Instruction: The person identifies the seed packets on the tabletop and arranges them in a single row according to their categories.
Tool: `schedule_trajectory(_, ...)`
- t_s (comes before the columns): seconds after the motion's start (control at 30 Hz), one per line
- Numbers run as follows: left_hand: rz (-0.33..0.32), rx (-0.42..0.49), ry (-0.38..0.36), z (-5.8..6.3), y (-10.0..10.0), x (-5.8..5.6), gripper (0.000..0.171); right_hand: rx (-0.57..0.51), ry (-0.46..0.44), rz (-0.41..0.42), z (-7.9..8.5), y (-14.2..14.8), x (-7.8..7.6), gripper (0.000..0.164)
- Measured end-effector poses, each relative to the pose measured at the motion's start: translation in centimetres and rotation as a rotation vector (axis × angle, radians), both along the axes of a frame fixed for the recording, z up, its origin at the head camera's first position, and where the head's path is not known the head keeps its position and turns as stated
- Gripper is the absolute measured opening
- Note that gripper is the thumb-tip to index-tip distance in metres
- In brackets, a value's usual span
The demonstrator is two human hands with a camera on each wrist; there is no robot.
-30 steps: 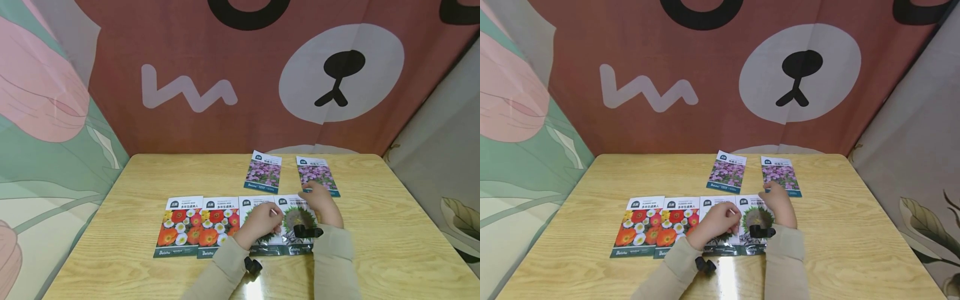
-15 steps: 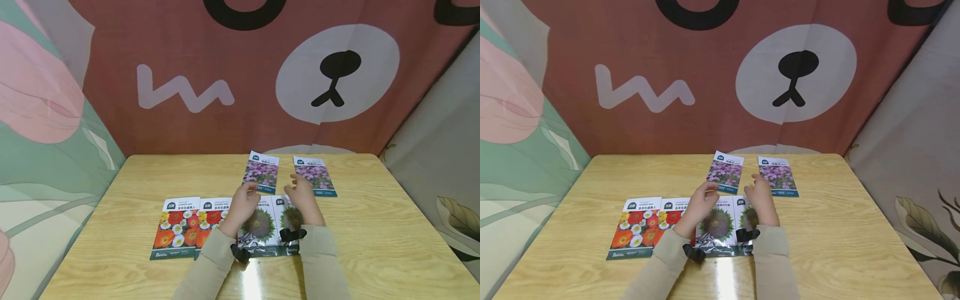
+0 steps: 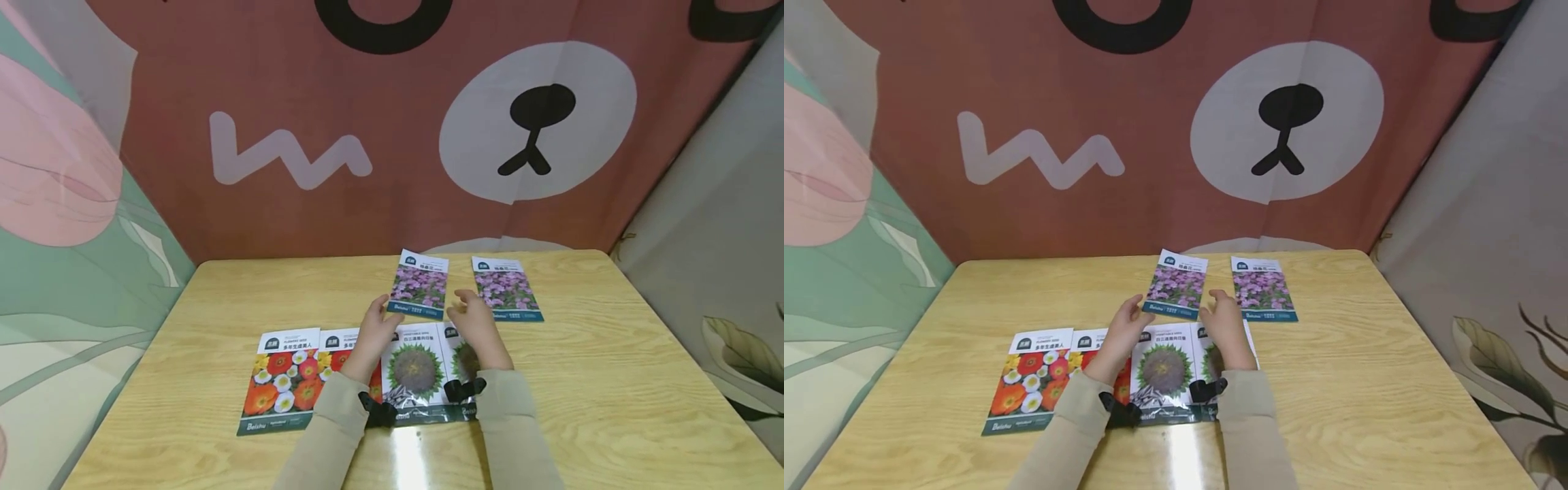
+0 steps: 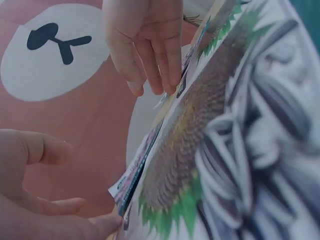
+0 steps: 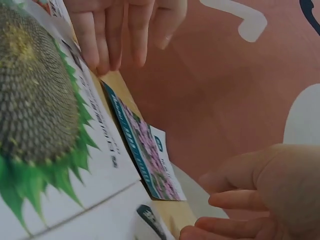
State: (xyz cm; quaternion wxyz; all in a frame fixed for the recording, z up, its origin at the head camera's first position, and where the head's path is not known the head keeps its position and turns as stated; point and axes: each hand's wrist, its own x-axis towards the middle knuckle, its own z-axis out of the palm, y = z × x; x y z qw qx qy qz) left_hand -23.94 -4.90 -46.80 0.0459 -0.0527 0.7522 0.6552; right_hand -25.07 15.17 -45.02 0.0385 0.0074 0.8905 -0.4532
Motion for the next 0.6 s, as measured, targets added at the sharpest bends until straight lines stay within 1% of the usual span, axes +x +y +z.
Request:
schedule_trajectory(0.17, -0.011, 0.052, -0.008, -0.2, -0.3, 0.0, 0.064, -0.012, 0.006, 0.018, -0.8, -0.8, -0.2, 0.054)
schedule_trajectory(0.3, -0.031, 0.084, -0.002, -0.4, -0.4, 0.0, 0.063, -0.024, -0.008, 0.035, -1.0, -1.2, -0.2, 0.055)
schedule_trajectory(0.5, -0.043, 0.087, 0.002, -0.7, -0.7, -0.1, 0.059, -0.057, -0.01, 0.036, -0.9, -1.3, -0.1, 0.052)
schedule_trajectory(0.6, -0.024, 0.089, 0.005, -0.6, -0.8, -0.2, 0.055, -0.089, -0.001, 0.023, -0.8, -1.2, -0.1, 0.049)
